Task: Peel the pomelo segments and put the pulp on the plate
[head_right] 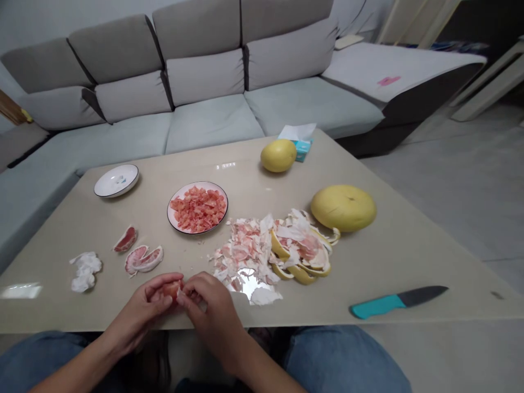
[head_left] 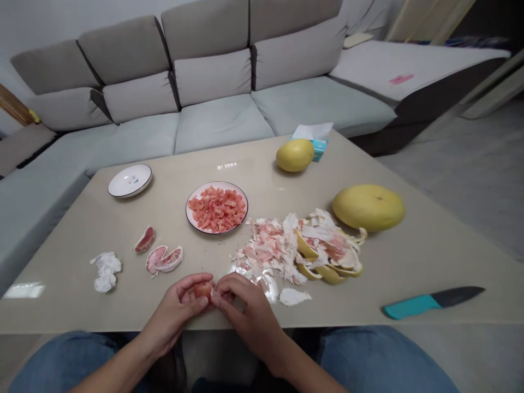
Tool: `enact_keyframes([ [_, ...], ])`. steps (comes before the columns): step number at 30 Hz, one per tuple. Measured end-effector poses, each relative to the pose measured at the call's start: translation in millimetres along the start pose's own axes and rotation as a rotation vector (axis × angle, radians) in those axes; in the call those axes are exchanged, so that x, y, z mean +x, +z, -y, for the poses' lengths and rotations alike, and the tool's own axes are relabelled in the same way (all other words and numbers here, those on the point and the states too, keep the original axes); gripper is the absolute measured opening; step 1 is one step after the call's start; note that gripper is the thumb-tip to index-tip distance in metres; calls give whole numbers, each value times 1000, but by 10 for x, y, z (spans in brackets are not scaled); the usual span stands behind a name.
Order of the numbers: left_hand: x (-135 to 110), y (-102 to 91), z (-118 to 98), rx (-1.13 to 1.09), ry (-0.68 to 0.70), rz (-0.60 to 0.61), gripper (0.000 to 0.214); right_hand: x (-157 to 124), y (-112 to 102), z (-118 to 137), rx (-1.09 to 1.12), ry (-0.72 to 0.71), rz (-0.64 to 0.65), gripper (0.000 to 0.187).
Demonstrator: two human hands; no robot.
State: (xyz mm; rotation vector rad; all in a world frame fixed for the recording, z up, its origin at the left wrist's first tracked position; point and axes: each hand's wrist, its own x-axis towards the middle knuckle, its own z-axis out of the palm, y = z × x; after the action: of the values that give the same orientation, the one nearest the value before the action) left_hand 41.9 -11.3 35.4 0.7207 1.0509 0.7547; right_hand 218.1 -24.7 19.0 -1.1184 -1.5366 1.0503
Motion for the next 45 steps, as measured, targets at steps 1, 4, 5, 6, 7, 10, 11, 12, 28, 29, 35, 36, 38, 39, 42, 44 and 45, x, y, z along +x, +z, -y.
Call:
enact_keyframes([
  [1,-3,-6,1,-44,-32,0,40,-5,6,3,-8,-23,0,9],
  [4,-7,-14,5,-126,-78,-9,27,-21,17,20,-38,-91,-7,12],
  [5,-7,-15,5,-137,-77,-9,26,-25,16,29,-49,-103,-13,13],
  [6,-8,-16,2,-144,-72,-8,25,-29,12,39,-63,-111,-21,13],
  [7,-9,-17,0,-147,-69,-3,24,-32,4,48,-79,-118,-28,14],
  [10,-17,-26,-7,-142,-77,17,26,-40,-31,63,-157,-154,-36,15],
  [11,-22,-30,-7,-136,-84,22,27,-44,-44,63,-193,-167,-37,15],
  [12,-26,-34,-7,-130,-95,25,28,-48,-57,61,-232,-177,-40,16],
  [28,38,-93,-25,-316,-257,159,27,70,-547,62,-513,-284,-282,12],
  [29,37,-89,-36,-314,-258,150,30,72,-565,51,-530,-289,-282,14],
  [35,-6,-42,-100,-79,-156,110,41,102,-646,-50,-714,-232,-228,20],
  [36,-10,-34,-100,4,-111,98,41,109,-652,-69,-752,-205,-219,19],
  [38,-6,-25,-85,167,-15,59,43,117,-643,-99,-783,-162,-210,18],
  [39,0,-25,-71,232,30,35,45,116,-625,-106,-764,-153,-206,17],
  [42,14,-28,-18,337,155,-21,48,91,-522,-84,-561,-160,-154,16],
  [44,7,-24,6,398,247,-42,44,63,-428,-43,-390,-160,-88,15],
  [45,-2,-21,10,441,288,-50,41,50,-380,-22,-317,-156,-59,15],
])
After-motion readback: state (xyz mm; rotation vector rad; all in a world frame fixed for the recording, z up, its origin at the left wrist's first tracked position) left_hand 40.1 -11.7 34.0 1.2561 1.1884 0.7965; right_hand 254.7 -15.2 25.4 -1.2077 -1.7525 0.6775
